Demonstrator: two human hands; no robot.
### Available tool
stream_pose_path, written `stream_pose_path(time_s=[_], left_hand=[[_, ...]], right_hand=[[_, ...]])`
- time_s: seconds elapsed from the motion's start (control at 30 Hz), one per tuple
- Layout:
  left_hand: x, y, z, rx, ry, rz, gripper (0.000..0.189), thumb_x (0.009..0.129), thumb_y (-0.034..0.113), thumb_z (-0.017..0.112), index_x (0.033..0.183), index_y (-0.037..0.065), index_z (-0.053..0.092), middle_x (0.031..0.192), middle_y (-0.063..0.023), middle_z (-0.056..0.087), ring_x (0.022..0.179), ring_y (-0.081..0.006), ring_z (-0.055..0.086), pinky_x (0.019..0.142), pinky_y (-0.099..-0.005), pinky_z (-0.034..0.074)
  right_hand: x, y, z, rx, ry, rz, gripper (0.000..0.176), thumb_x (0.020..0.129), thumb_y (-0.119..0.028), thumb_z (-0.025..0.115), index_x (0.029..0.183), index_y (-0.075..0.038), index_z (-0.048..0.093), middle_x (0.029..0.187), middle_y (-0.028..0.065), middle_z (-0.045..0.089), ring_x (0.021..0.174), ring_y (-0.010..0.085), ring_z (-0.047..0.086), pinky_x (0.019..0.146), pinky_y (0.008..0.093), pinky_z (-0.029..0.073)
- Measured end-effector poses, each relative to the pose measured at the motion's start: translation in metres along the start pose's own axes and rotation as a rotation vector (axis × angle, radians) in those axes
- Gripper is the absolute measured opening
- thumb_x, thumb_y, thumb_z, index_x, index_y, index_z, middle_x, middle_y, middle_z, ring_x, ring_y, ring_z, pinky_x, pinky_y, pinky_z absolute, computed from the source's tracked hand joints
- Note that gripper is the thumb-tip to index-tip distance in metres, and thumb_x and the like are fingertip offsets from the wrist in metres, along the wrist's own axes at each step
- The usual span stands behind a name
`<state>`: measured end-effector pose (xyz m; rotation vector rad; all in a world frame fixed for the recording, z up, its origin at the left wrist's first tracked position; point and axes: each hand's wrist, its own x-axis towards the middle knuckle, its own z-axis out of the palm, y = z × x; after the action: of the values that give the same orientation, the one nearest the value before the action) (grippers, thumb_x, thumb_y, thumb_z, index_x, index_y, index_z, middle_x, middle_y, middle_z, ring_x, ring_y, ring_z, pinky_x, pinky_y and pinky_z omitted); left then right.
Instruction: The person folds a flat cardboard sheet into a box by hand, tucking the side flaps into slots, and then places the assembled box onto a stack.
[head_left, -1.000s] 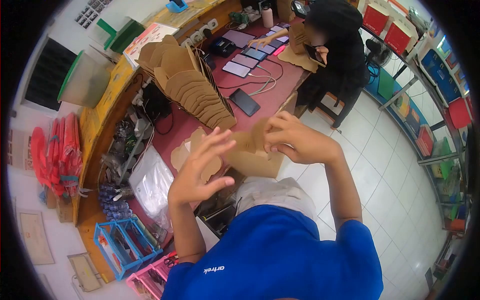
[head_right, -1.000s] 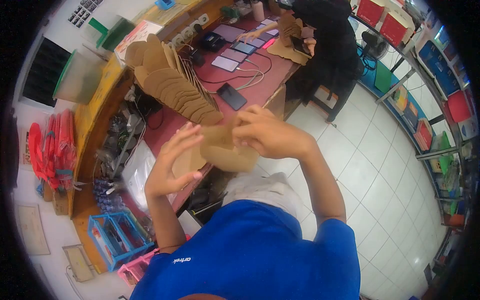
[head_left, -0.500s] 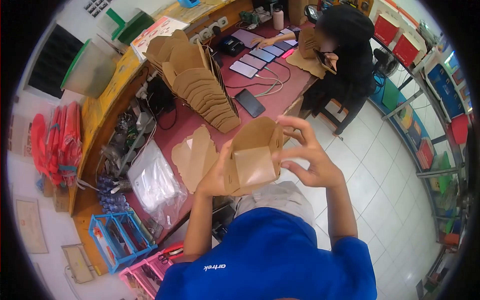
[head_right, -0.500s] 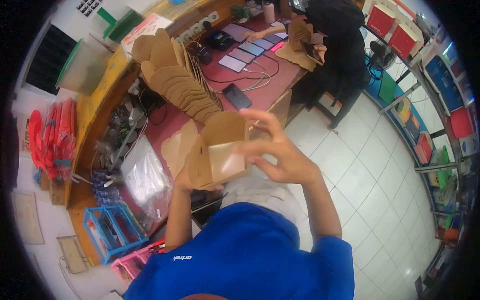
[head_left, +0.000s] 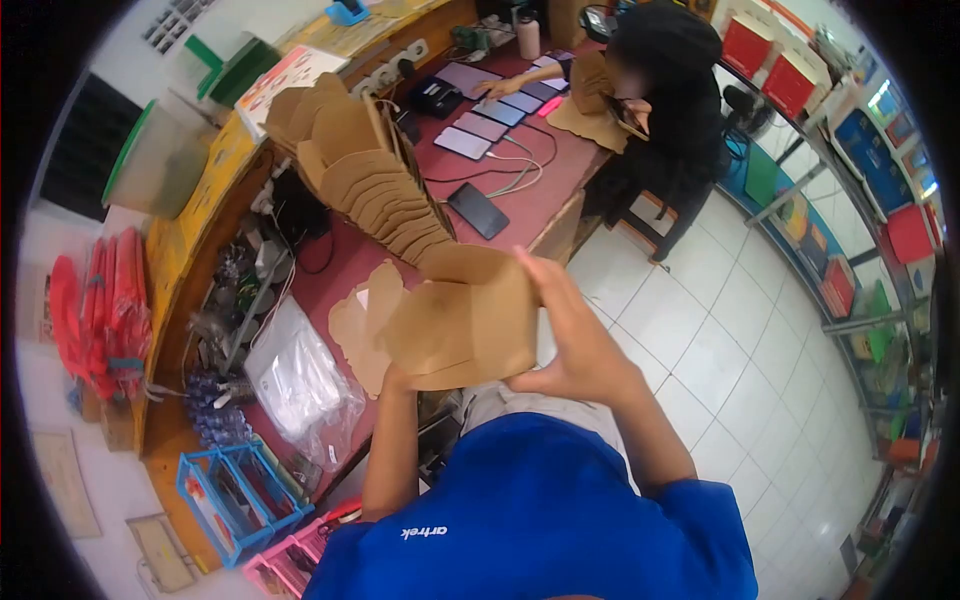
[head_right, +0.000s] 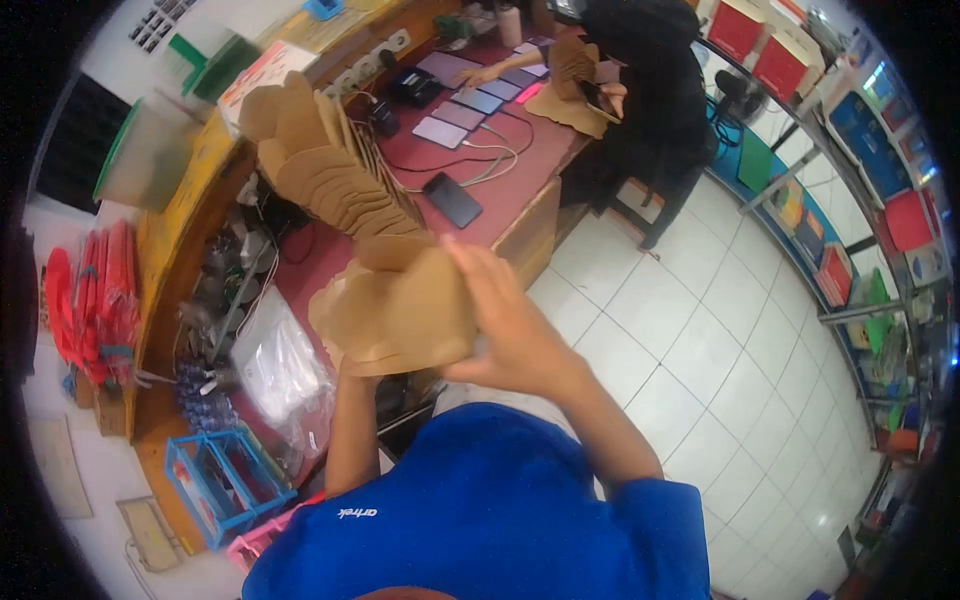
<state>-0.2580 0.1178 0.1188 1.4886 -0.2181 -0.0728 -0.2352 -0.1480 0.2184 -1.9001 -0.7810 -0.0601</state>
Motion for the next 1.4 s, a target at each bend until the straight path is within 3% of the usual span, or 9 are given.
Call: stream_pose_path(time_s=[0.27,0.33,0.37,0.43,0.5,0.83,1.07,1.17,1.4], left_hand=[[0.008,-0.041,-0.008,0.155,0.331,0.121,0.074,0.097,0.042,0.066,0.156,0.010,0.033,0.151,-0.0117,0.047,0.140,-0.0258,0.046,0.115,-0.0412,0.041],[0.010,-0.052,-0.013,-0.672,0.072,0.280,0.055,0.109,0.042,0.044,0.154,0.011,0.037,0.155,-0.0115,0.046,0.139,-0.0283,0.048,0.115,-0.0450,0.044],[0.010,-0.057,-0.014,-0.673,0.070,0.281,0.055,0.109,0.042,0.044,0.154,0.011,0.037,0.155,-0.0115,0.046,0.139,-0.0283,0.048,0.115,-0.0450,0.044],[0.014,-0.058,-0.011,-0.541,0.302,0.155,0.065,0.101,0.037,0.064,0.154,0.010,0.038,0.154,-0.0114,0.046,0.138,-0.0275,0.049,0.112,-0.0434,0.045],[0.019,-0.055,-0.008,-0.365,0.351,0.131,0.067,0.099,0.036,0.066,0.154,0.010,0.038,0.154,-0.0114,0.046,0.138,-0.0273,0.049,0.112,-0.0432,0.045],[-0.006,-0.028,0.008,-0.094,0.059,0.119,0.076,0.092,0.030,0.075,0.154,0.008,0.038,0.152,-0.0116,0.048,0.137,-0.0266,0.049,0.111,-0.0421,0.045],[-0.036,-0.004,-0.037,-0.078,-0.067,0.164,0.082,0.088,0.027,0.081,0.154,0.007,0.037,0.151,-0.0116,0.049,0.137,-0.0262,0.049,0.110,-0.0414,0.044],[-0.049,0.003,-0.069,-0.029,-0.149,-0.148,0.103,0.070,0.023,0.094,0.153,0.004,0.037,0.148,-0.0126,0.050,0.136,-0.0265,0.049,0.112,-0.0415,0.041],[-0.025,0.076,-0.128,0.229,-0.087,0.215,0.110,0.066,0.028,0.097,0.154,0.003,0.035,0.149,-0.0143,0.049,0.136,-0.0275,0.048,0.113,-0.0423,0.039]], right_hand=[[0.001,-0.005,0.020,0.260,0.193,-0.073,0.109,0.058,-0.014,0.093,0.150,-0.003,0.036,0.142,0.0195,0.051,0.130,0.0371,0.050,0.109,0.0423,0.043],[-0.001,-0.002,0.021,0.147,0.212,-0.107,0.109,0.059,-0.020,0.097,0.148,-0.002,0.038,0.142,0.0188,0.052,0.131,0.0316,0.057,0.106,0.0421,0.050],[-0.001,0.000,0.023,0.145,0.213,-0.108,0.109,0.059,-0.020,0.097,0.148,-0.002,0.038,0.142,0.0188,0.052,0.131,0.0316,0.057,0.106,0.0421,0.050],[0.000,0.004,0.028,0.214,0.291,-0.157,0.107,0.058,-0.023,0.099,0.145,-0.003,0.040,0.139,0.0202,0.054,0.130,0.0328,0.057,0.105,0.0432,0.051],[0.001,0.006,0.029,0.178,0.313,-0.163,0.104,0.058,-0.025,0.100,0.143,-0.002,0.043,0.138,0.0210,0.055,0.129,0.0334,0.058,0.103,0.0430,0.052],[-0.001,0.010,0.044,-0.023,0.410,-0.214,0.085,0.055,-0.030,0.100,0.125,-0.002,0.061,0.131,0.0259,0.061,0.117,0.0378,0.065,0.097,0.0431,0.055],[0.015,0.027,0.079,0.238,0.261,-0.187,0.093,0.059,-0.021,0.095,0.140,-0.006,0.051,0.141,0.0215,0.050,0.128,0.0329,0.055,0.106,0.0436,0.046],[0.029,0.024,0.097,0.208,0.180,-0.189,0.091,0.060,-0.020,0.095,0.139,-0.007,0.052,0.139,0.0209,0.051,0.125,0.0318,0.056,0.103,0.0430,0.047],[0.080,-0.015,0.104,0.379,-0.014,-0.018,0.120,0.062,-0.025,0.095,0.156,-0.001,0.025,0.140,0.0168,0.050,0.128,0.0279,0.051,0.106,0.0403,0.042]])
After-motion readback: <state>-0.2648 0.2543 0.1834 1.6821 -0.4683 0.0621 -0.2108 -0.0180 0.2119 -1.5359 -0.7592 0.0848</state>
